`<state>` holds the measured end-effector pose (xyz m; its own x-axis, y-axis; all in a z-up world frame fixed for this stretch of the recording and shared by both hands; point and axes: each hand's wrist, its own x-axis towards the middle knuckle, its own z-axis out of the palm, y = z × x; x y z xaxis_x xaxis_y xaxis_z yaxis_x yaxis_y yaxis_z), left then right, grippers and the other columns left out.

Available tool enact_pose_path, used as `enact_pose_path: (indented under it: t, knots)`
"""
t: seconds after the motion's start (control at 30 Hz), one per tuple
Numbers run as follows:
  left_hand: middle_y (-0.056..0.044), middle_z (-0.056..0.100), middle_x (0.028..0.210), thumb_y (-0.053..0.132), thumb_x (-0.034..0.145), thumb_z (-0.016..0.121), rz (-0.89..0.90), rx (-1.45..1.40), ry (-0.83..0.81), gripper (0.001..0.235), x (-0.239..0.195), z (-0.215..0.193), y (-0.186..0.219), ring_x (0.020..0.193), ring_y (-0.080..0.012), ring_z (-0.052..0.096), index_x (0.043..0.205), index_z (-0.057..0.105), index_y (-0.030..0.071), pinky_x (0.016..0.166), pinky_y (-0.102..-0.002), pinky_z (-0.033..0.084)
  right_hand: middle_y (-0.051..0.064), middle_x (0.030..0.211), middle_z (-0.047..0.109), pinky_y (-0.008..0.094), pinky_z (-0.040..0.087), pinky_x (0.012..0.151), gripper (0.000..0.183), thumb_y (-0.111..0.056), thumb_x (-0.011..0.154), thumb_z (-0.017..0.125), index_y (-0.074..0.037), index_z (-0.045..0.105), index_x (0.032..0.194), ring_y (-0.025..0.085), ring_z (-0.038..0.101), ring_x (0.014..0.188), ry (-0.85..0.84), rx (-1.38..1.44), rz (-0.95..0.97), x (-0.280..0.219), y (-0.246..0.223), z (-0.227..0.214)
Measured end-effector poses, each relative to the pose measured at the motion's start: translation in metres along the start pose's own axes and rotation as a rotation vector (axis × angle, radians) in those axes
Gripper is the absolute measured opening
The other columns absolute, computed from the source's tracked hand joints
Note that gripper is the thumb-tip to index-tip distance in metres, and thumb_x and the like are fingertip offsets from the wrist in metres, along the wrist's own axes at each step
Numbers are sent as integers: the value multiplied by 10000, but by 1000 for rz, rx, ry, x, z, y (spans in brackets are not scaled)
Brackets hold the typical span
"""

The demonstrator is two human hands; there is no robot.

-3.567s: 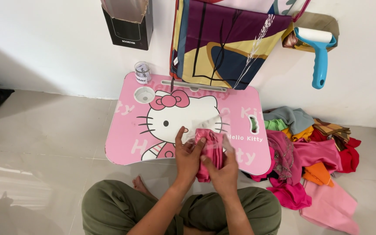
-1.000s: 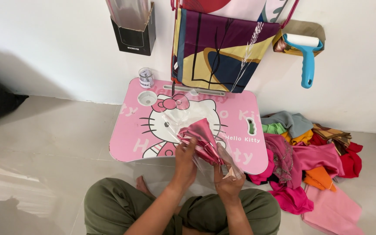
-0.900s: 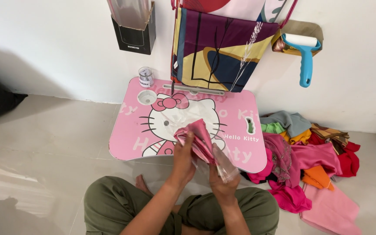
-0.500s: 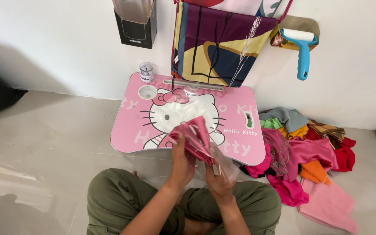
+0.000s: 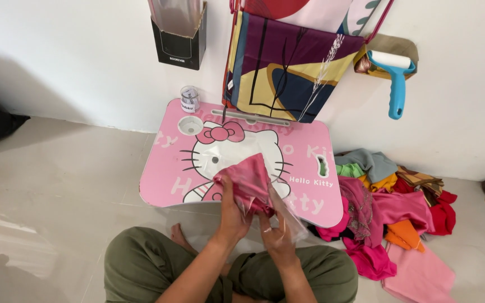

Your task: The person folds a pink cloth on a Hello Kitty ironing board, using a lint roller to remove debris before and after folding. The person then places the folded cloth into a clear plastic bag and seals it.

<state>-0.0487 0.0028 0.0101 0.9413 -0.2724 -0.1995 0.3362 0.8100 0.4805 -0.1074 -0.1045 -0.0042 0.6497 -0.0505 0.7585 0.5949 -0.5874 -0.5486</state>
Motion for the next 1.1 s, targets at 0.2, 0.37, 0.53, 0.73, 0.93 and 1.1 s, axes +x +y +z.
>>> enact_pose_path:
  t: [0.2, 0.37, 0.53, 0.73, 0.93, 1.1]
  knots:
    - [-132, 706, 919, 634, 872, 619, -78, -135, 34, 621, 18, 15, 19, 818, -302, 709, 1068, 643, 46, 799, -434, 617, 216, 1695, 173, 410, 437, 1217, 921, -62, 945, 722, 29, 94, 1613, 351, 385, 1526, -254, -59, 47, 10, 4, -9]
    - [-100, 688, 887, 591, 883, 646, -44, -143, 72, 550, 36, 3, 12, 804, -275, 696, 1060, 639, 70, 775, -411, 608, 244, 1632, 299, 455, 507, 1142, 804, -310, 977, 659, 61, 256, 1565, 450, 410, 1464, -183, -323, 35, -18, 38, -3]
    - [-132, 701, 940, 568, 863, 659, -5, -134, 125, 569, 47, 3, 11, 890, -317, 697, 1091, 656, 46, 825, -461, 594, 366, 1607, 263, 544, 399, 1204, 590, -269, 1070, 462, 55, 318, 1541, 534, 308, 1500, -269, -346, 11, -11, 41, -4]
    - [-109, 677, 1043, 601, 859, 624, 87, -141, 60, 657, 57, 6, 25, 963, -288, 674, 1253, 606, 75, 843, -436, 570, 222, 1486, 509, 559, 491, 1158, 486, -74, 1046, 574, -20, 427, 1506, 483, 505, 1395, -88, -494, -271, -10, 52, 3]
    - [-111, 722, 995, 582, 878, 661, 78, -182, -93, 589, 61, 10, 26, 925, -300, 708, 1151, 647, 60, 867, -449, 582, 236, 1316, 558, 519, 498, 1007, 551, -107, 1030, 580, 84, 375, 1504, 428, 570, 1151, 7, -480, -232, 14, 39, 13]
    - [-127, 722, 1014, 550, 899, 631, 54, -164, 51, 553, 54, 24, 39, 940, -294, 703, 1168, 655, 67, 814, -426, 582, 142, 1115, 657, 512, 523, 985, 156, 16, 870, 637, -30, 645, 1019, 377, 612, 1114, -171, -400, -346, 15, 49, 13]
